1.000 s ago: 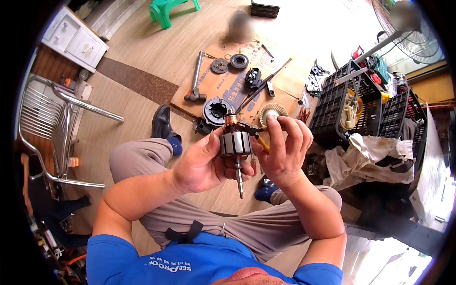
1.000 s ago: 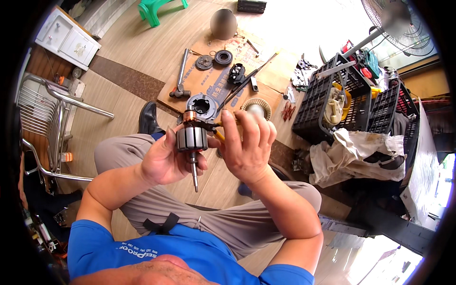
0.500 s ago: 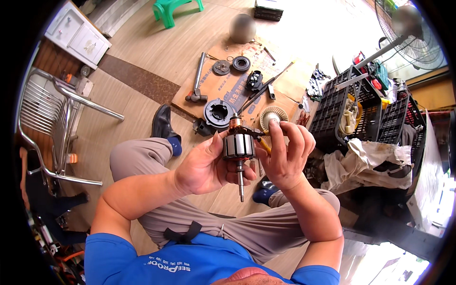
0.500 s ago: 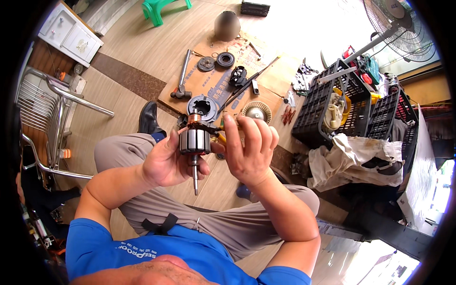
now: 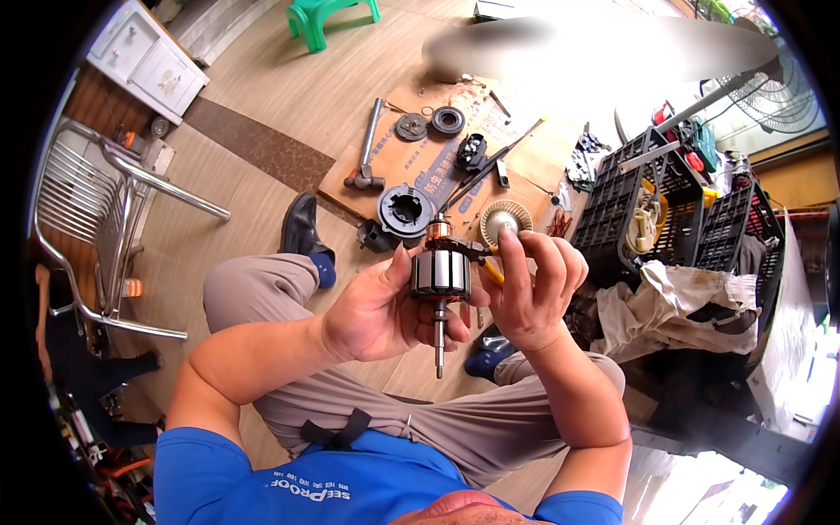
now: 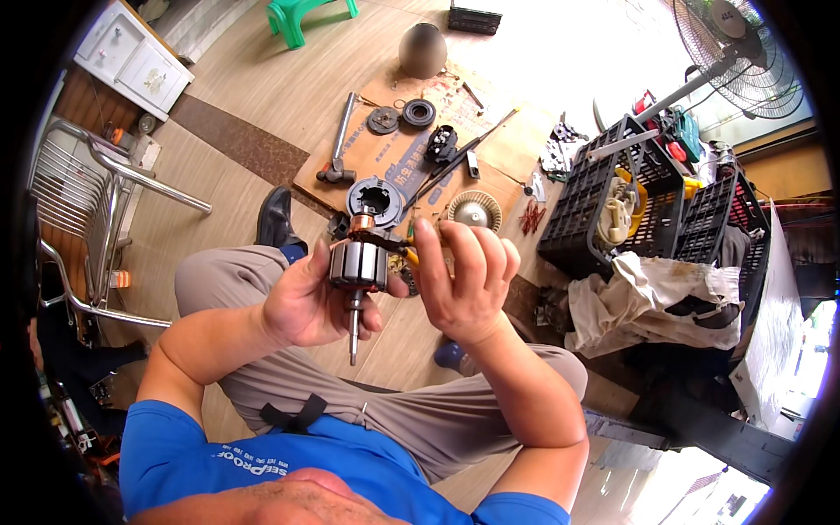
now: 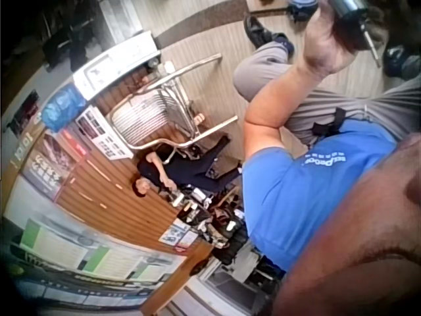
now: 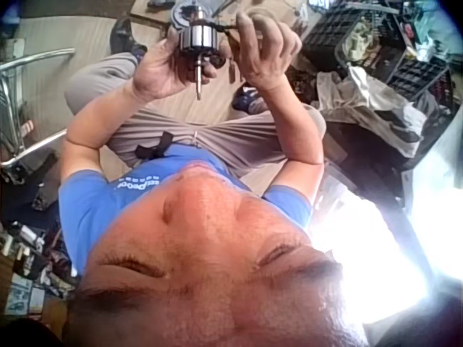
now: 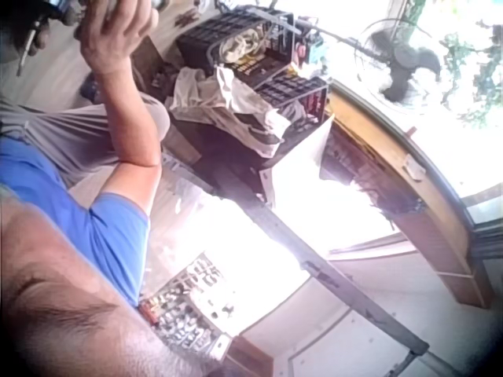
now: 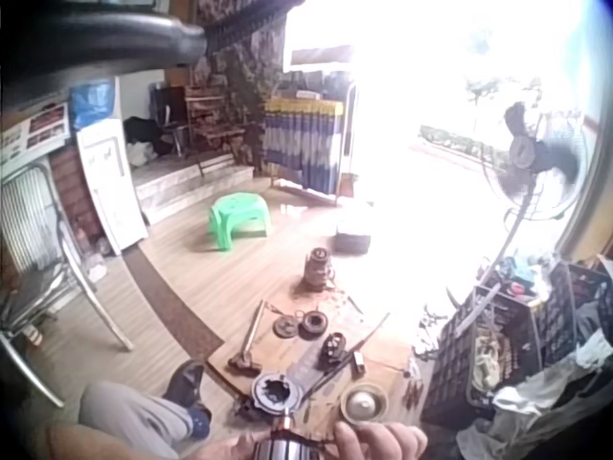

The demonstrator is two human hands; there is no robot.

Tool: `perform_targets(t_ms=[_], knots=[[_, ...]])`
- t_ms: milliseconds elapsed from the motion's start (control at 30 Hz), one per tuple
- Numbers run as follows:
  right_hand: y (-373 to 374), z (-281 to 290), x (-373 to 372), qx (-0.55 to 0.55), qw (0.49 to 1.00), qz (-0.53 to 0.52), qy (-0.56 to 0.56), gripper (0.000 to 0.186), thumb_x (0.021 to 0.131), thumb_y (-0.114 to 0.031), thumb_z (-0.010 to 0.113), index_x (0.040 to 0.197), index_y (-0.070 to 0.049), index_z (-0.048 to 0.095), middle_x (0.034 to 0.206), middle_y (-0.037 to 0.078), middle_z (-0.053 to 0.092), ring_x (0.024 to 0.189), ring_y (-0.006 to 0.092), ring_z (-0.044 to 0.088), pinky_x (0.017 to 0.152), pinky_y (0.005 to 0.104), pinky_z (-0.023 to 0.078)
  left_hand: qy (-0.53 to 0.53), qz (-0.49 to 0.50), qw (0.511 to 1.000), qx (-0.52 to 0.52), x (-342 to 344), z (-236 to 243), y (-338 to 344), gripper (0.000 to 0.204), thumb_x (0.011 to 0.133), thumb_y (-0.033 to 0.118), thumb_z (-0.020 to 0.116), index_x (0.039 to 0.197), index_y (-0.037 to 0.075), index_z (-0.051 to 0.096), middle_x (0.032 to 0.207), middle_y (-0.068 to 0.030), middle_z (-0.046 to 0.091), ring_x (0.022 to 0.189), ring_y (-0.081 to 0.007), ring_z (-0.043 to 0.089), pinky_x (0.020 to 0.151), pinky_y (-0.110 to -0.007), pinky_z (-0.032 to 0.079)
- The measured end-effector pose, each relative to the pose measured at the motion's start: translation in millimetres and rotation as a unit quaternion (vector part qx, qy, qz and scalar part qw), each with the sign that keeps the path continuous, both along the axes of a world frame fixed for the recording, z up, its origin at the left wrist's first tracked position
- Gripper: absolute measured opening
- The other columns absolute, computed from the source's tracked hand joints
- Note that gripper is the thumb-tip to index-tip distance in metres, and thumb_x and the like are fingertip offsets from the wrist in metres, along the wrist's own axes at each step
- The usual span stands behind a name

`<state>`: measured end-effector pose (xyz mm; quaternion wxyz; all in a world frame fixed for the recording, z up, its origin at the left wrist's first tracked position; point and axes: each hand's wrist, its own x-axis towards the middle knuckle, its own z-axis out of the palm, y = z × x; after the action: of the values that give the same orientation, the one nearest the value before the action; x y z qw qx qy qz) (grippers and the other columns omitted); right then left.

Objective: The person disassembles a small electric motor, removing wires and internal components, and then works on the armature using pliers.

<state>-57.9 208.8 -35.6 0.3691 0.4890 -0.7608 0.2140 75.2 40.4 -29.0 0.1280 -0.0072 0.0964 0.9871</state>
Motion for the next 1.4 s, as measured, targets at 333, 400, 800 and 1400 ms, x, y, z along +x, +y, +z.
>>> perform_targets(t_ms=[333,400,800,1400], knots=[[2,3,-1,0.008,1.000,0.004,0.013,0.035,0.088,-0.026,0.065,0.119,-0.010,0.065,0.112,0.008,0.056,0.100,0.0250,0.053,0.086,0.0403,0.039,-0.023,-0.005,1.000,-0.013,0,5,1,0.066,0.099,0.056,0.032,0.142,0.006,0.036,0.128,-0.0259,0.056,0.104,-0.0324,0.067,0.087,-0.044,0.057],[2,4,-1,0.010,1.000,0.001,0.024,0.035,0.089,-0.028,0.066,0.119,-0.009,0.064,0.112,0.009,0.055,0.100,0.0257,0.053,0.086,0.0409,0.040,-0.024,-0.011,1.000,-0.012,1,5,0,0.066,0.099,0.057,0.032,0.142,0.006,0.037,0.128,-0.0259,0.056,0.103,-0.0313,0.068,0.087,-0.043,0.057],[6,6,-5,0.013,0.999,0.006,0.050,0.034,0.085,-0.023,0.068,0.117,-0.011,0.065,0.108,0.006,0.055,0.096,0.0233,0.052,0.084,0.0400,0.037,-0.041,-0.014,0.999,0.022,1,8,2,0.065,0.100,0.056,0.029,0.141,0.007,0.038,0.127,-0.0262,0.057,0.103,-0.0339,0.067,0.087,-0.044,0.056],[7,12,-14,0.003,0.999,0.034,0.038,0.033,0.081,-0.016,0.067,0.115,-0.014,0.068,0.097,0.004,0.056,0.077,0.0196,0.056,0.065,0.0324,0.041,0.012,0.028,0.978,-0.206,-8,10,-7,0.059,0.097,0.048,0.049,0.140,0.012,0.029,0.113,-0.0178,0.060,0.086,-0.0285,0.067,0.074,-0.041,0.055]])
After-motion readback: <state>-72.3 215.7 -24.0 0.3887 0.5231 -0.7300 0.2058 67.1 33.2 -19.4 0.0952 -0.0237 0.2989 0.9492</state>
